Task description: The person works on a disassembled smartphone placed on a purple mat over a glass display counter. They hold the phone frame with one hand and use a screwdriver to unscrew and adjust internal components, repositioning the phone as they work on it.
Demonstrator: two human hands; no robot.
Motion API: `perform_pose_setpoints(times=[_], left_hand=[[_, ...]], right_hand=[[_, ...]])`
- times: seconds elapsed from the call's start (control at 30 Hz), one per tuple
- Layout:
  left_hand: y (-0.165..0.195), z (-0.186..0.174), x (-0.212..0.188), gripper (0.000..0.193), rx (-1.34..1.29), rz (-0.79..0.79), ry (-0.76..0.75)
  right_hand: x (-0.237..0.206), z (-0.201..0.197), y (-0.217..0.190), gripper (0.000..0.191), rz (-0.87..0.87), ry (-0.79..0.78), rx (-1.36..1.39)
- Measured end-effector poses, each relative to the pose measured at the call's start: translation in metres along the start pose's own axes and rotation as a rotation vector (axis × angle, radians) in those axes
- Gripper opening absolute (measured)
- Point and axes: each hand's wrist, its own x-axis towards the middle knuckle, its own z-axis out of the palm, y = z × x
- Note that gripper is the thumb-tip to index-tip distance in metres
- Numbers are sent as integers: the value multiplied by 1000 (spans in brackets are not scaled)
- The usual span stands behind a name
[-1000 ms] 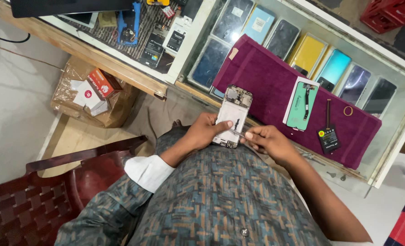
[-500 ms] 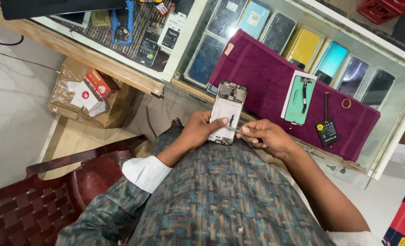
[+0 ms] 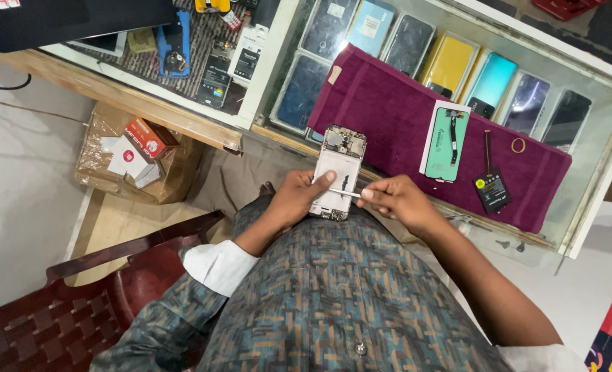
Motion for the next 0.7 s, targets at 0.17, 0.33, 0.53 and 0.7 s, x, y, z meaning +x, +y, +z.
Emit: perform_pose_setpoints(times=[0.17, 0.33, 0.53, 0.7], left_hand=[[2, -1, 1, 30, 122, 82, -5], [-3, -1, 2, 29, 6, 59, -4], [0, 2, -1, 33, -80, -12, -12], [1, 2, -4, 26, 116, 140, -83]], right_hand=[[-7, 2, -10, 32, 85, -91, 178], [-30, 7, -32, 24, -923, 403, -871], [-17, 3, -12, 16, -813, 304, -671], [-7, -3, 7, 29, 144, -108, 243]])
